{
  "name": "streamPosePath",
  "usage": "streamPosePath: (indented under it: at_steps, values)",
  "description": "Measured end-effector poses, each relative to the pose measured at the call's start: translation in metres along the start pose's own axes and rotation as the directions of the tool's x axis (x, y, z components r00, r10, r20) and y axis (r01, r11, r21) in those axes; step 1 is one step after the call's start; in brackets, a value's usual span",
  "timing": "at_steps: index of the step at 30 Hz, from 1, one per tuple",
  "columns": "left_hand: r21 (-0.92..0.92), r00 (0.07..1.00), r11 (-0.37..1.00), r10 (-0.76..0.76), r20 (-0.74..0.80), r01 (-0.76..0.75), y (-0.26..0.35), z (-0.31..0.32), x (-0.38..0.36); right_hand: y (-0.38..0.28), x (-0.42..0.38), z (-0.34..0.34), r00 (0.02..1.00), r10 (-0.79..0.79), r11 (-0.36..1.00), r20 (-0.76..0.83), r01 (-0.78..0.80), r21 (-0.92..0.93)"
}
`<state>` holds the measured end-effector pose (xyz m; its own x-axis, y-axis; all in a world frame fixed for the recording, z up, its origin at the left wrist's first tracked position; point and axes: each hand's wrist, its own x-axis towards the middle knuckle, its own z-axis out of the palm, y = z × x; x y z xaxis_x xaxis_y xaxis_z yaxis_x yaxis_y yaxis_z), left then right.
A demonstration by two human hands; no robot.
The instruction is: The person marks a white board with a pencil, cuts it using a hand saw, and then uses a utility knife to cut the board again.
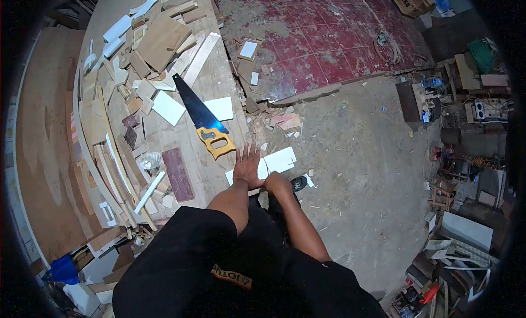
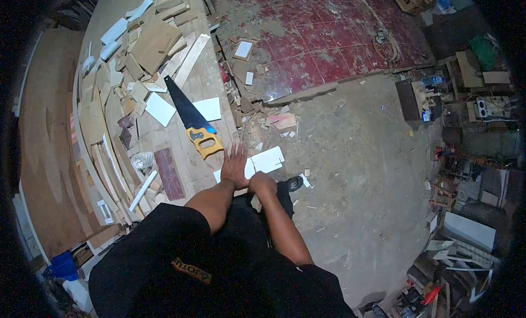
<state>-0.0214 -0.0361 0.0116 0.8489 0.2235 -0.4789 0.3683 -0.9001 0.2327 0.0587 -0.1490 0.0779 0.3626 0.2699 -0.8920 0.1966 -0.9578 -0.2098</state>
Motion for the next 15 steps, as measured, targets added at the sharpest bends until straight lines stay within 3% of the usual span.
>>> streamPosePath:
  at_steps: [1, 3, 5, 7, 9, 11, 14, 15]
  values:
    - [0.0, 1.0, 1.0, 0.001, 0.005, -0.001, -0.001, 0.006, 0.0, 0.001, 0.014, 0.009, 1.0, 0.002, 1.0, 0.004, -0.002, 0.002]
    - [0.176, 0.999, 0.984, -0.009, -0.031, 0.014, 0.0, 0.011, 0.003, -0.006, 0.042, 0.02, 0.997, 0.019, 0.999, -0.069, -0.017, 0.027]
    - [0.145, 1.0, 0.989, -0.011, -0.022, 0.014, -0.003, 0.008, 0.006, -0.002, 0.045, 0.029, 0.987, 0.059, 0.993, -0.148, -0.042, 0.11]
    - [0.106, 1.0, 0.994, 0.001, 0.002, -0.001, 0.0, 0.003, 0.003, -0.003, 0.004, 0.007, 0.999, 0.015, 1.0, -0.03, -0.015, -0.004]
    - [-0.029, 1.0, 1.0, 0.002, 0.002, -0.001, 0.002, -0.007, -0.004, 0.007, -0.006, 0.016, 0.998, 0.051, 0.999, -0.028, -0.051, 0.004]
    - [-0.002, 1.0, 1.0, -0.004, -0.013, 0.004, 0.001, -0.002, -0.002, 0.02, 0.007, 0.028, 0.997, -0.033, 0.999, -0.064, 0.03, -0.043]
    - [-0.011, 1.0, 1.0, -0.014, -0.011, 0.014, 0.001, 0.0, -0.002, 0.012, 0.016, 0.022, 0.995, 0.0, 1.0, -0.102, 0.001, 0.014]
    - [0.064, 1.0, 0.998, -0.014, 0.004, 0.014, 0.001, 0.002, -0.001, 0.011, 0.02, 0.025, 0.996, 0.002, 1.0, -0.092, 0.0, 0.014]
